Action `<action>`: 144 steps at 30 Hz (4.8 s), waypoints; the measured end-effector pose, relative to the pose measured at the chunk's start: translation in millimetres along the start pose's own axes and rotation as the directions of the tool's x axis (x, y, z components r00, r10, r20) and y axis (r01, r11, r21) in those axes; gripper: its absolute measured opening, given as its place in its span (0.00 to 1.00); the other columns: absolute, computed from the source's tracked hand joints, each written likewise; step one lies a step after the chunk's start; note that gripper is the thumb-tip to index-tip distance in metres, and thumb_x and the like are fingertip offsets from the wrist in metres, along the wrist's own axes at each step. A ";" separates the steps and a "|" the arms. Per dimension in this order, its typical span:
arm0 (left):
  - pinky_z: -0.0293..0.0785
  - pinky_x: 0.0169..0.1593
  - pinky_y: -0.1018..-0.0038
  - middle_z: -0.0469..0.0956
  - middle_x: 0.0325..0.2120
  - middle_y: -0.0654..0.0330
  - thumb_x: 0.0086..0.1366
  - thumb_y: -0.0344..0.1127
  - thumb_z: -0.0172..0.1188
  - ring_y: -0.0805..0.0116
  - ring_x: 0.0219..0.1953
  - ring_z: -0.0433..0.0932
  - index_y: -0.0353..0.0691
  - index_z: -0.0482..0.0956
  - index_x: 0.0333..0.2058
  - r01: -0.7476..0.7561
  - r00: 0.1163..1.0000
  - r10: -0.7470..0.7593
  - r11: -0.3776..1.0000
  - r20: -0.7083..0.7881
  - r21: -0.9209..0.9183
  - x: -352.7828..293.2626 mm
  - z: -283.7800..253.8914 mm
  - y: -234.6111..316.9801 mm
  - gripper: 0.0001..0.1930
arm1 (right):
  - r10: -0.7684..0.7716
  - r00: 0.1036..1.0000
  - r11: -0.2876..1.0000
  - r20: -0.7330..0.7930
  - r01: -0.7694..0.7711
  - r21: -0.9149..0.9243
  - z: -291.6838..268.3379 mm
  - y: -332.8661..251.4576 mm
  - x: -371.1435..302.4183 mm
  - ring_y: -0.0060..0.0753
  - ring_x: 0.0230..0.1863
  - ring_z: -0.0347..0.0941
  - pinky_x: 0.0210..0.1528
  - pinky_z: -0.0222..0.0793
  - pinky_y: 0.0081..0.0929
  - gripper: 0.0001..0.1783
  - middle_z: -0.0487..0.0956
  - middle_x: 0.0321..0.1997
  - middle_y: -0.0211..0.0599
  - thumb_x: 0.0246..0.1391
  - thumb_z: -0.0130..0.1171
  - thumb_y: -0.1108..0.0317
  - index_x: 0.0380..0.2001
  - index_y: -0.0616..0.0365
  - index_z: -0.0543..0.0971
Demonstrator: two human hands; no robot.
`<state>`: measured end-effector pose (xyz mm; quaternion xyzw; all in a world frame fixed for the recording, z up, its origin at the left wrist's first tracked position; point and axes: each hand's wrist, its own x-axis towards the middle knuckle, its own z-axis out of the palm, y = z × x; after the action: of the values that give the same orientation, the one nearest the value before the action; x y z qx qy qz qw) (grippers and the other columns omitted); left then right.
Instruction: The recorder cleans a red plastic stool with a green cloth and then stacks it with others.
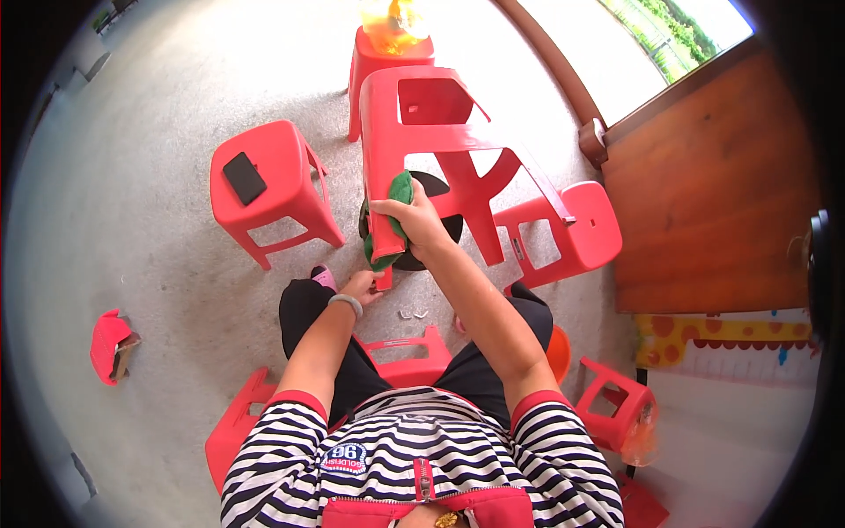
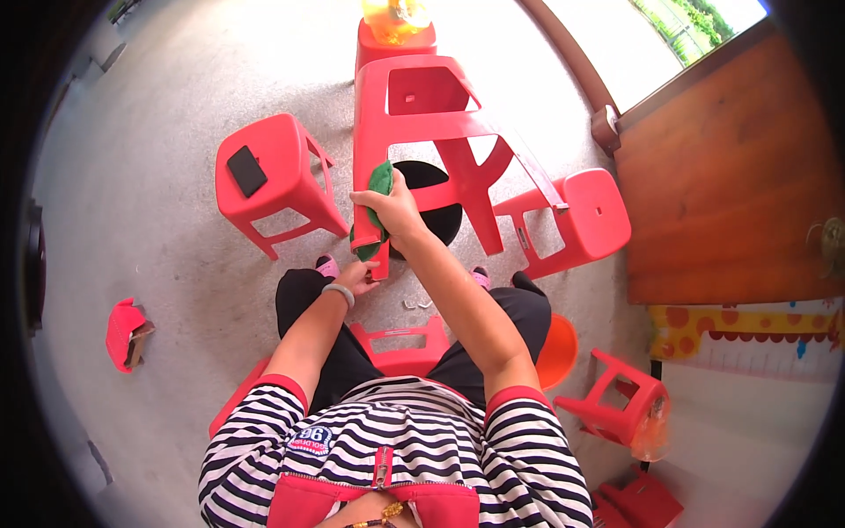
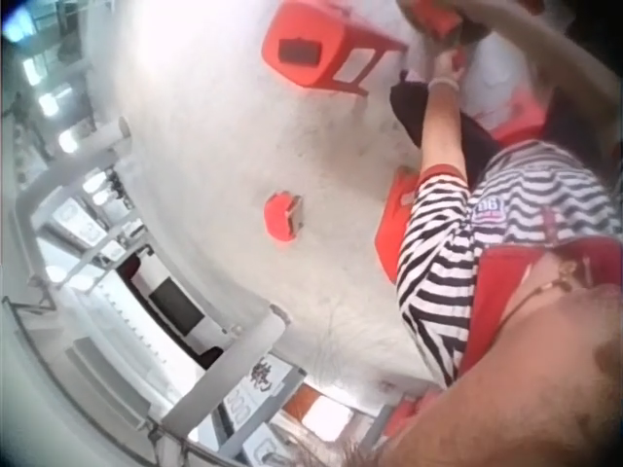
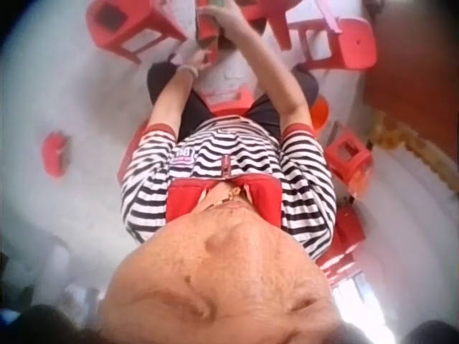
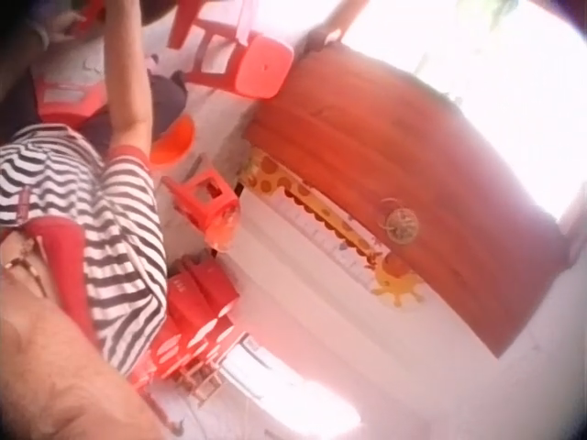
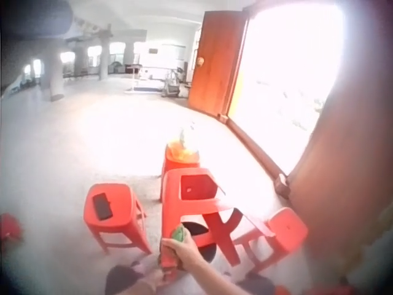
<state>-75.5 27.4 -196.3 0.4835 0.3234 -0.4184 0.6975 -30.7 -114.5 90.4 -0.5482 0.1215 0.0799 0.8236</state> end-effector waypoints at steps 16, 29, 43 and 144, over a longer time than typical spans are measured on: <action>0.76 0.27 0.76 0.80 0.36 0.58 0.60 0.34 0.61 0.68 0.28 0.80 0.38 0.71 0.47 -0.527 0.846 0.533 0.841 0.017 -0.120 -117.0 27.4 42.4 0.17 | -0.019 0.997 0.975 0.072 0.002 0.224 -55.9 -101.3 -20.8 0.35 0.39 0.80 0.43 0.80 0.32 0.30 0.79 0.43 0.43 0.50 0.65 0.71 0.57 0.63 0.69; 0.72 0.21 0.69 0.76 0.20 0.56 0.58 0.40 0.62 0.68 0.15 0.74 0.25 0.63 0.52 -0.611 0.716 0.680 0.502 0.157 0.612 -220.2 84.2 137.8 0.30 | -0.127 0.973 0.793 0.191 -0.016 0.609 -233.1 -90.0 11.0 0.43 0.48 0.80 0.54 0.78 0.42 0.21 0.83 0.48 0.46 0.64 0.50 0.57 0.50 0.62 0.78; 0.73 0.56 0.55 0.68 0.58 0.43 0.58 0.77 0.50 0.45 0.60 0.70 0.34 0.59 0.61 -0.073 0.565 0.662 -0.555 0.493 0.829 -219.9 169.7 195.5 0.50 | -0.315 0.929 0.682 0.195 0.079 0.727 -319.4 -31.5 -11.6 0.43 0.50 0.80 0.55 0.77 0.40 0.25 0.81 0.52 0.50 0.66 0.47 0.57 0.56 0.67 0.73; 0.53 0.71 0.58 0.73 0.59 0.54 0.55 0.40 0.68 0.54 0.68 0.61 0.54 0.69 0.64 -0.383 0.356 0.576 -0.628 0.736 0.677 -128.3 216.7 256.1 0.36 | -0.444 0.894 -0.443 0.049 -0.172 -0.880 -300.3 142.5 196.5 0.40 0.62 0.65 0.42 0.77 0.34 0.29 0.62 0.70 0.40 0.57 0.50 0.66 0.64 0.39 0.70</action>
<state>107.6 -96.0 87.0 0.9083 -0.3817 0.0198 0.1699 85.9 -336.8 -203.1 -0.9929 0.0690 -0.0729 -0.0634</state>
